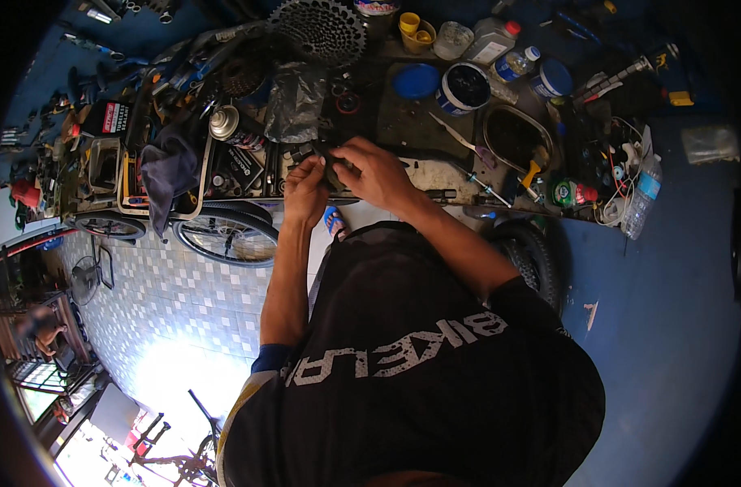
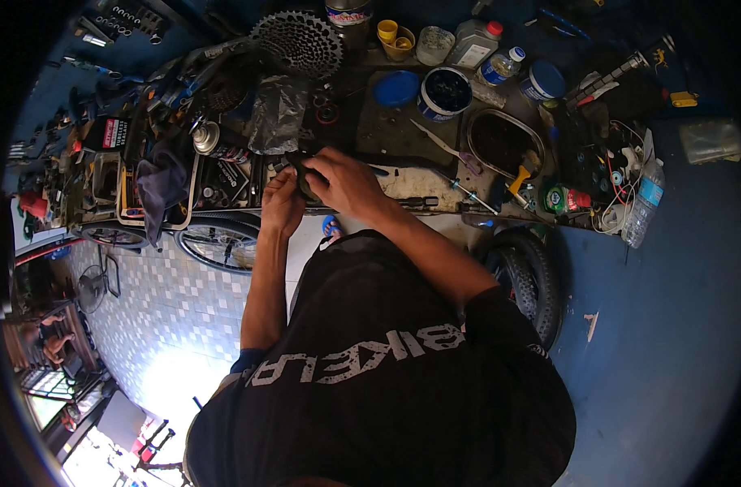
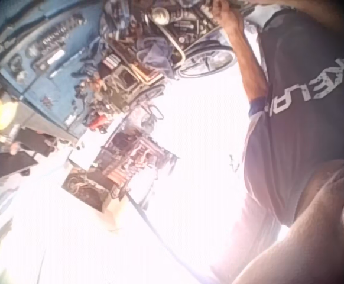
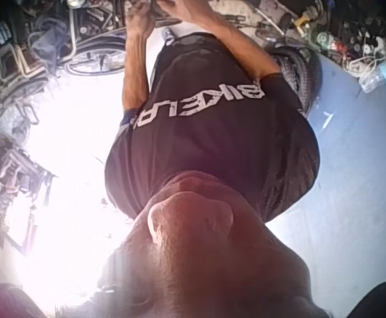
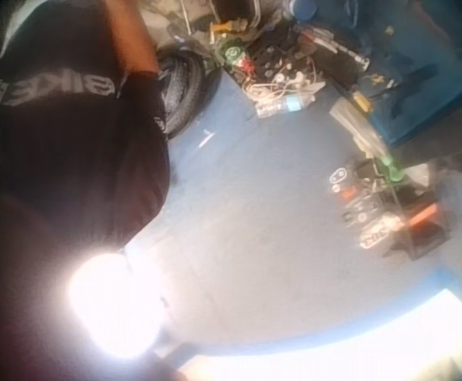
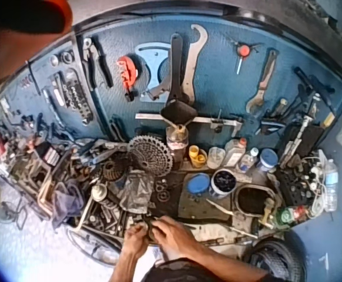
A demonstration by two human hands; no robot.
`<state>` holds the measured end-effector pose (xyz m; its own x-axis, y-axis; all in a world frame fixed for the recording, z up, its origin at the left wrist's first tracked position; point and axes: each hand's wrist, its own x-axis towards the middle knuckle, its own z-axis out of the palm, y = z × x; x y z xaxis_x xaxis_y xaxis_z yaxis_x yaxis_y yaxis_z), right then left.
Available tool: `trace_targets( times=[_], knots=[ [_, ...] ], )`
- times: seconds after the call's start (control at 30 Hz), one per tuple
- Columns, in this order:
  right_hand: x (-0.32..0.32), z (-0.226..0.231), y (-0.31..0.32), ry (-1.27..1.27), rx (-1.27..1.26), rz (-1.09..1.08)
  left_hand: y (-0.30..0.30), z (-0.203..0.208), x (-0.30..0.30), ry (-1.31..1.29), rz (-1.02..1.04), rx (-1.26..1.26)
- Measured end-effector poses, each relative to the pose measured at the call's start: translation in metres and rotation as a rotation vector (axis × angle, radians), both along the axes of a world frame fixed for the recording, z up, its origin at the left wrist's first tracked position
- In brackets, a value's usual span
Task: The person disassembles a bicycle hub, applies grease to the internal components, and reassembles the parts. They use a hammer to tap components into place and a cloth to wipe excess grease.
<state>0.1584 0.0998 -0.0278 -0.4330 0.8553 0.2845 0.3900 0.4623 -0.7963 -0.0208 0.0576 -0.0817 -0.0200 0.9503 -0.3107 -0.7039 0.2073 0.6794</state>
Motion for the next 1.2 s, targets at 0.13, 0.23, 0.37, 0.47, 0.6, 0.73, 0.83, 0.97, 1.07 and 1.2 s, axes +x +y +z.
trace_targets(
  times=[0.13,0.23,0.37,0.47,0.6,0.73,0.83,0.97,1.07,1.2],
  knots=[
    [0.000,0.005,0.000,-0.019,0.014,-0.021,0.000,0.004,-0.002,0.076,-0.032,-0.005],
    [-0.001,0.004,0.000,-0.046,0.059,-0.051,0.000,-0.001,-0.005,0.044,-0.066,0.025],
    [-0.003,0.003,-0.002,-0.068,0.102,-0.068,-0.004,0.000,-0.005,-0.051,-0.115,0.101],
    [-0.004,0.001,-0.004,-0.079,0.109,-0.074,-0.003,0.005,0.000,-0.080,-0.118,0.074],
    [-0.009,0.001,-0.007,-0.094,0.096,-0.100,0.001,-0.001,0.002,-0.045,-0.127,0.080],
    [-0.009,0.003,-0.008,-0.091,0.041,-0.121,0.001,0.001,0.010,-0.040,-0.041,-0.006],
    [-0.007,0.004,-0.008,-0.094,-0.001,-0.121,0.000,-0.008,0.006,0.016,-0.033,-0.040],
    [-0.005,-0.002,-0.006,-0.129,-0.013,-0.103,-0.004,-0.024,-0.006,0.131,-0.095,-0.012],
    [-0.005,-0.006,-0.005,-0.136,0.038,-0.112,-0.007,-0.021,-0.004,0.153,-0.108,-0.026],
    [-0.003,-0.005,-0.003,-0.220,0.182,-0.136,-0.006,0.028,0.011,0.027,-0.053,-0.084]
  ],
)
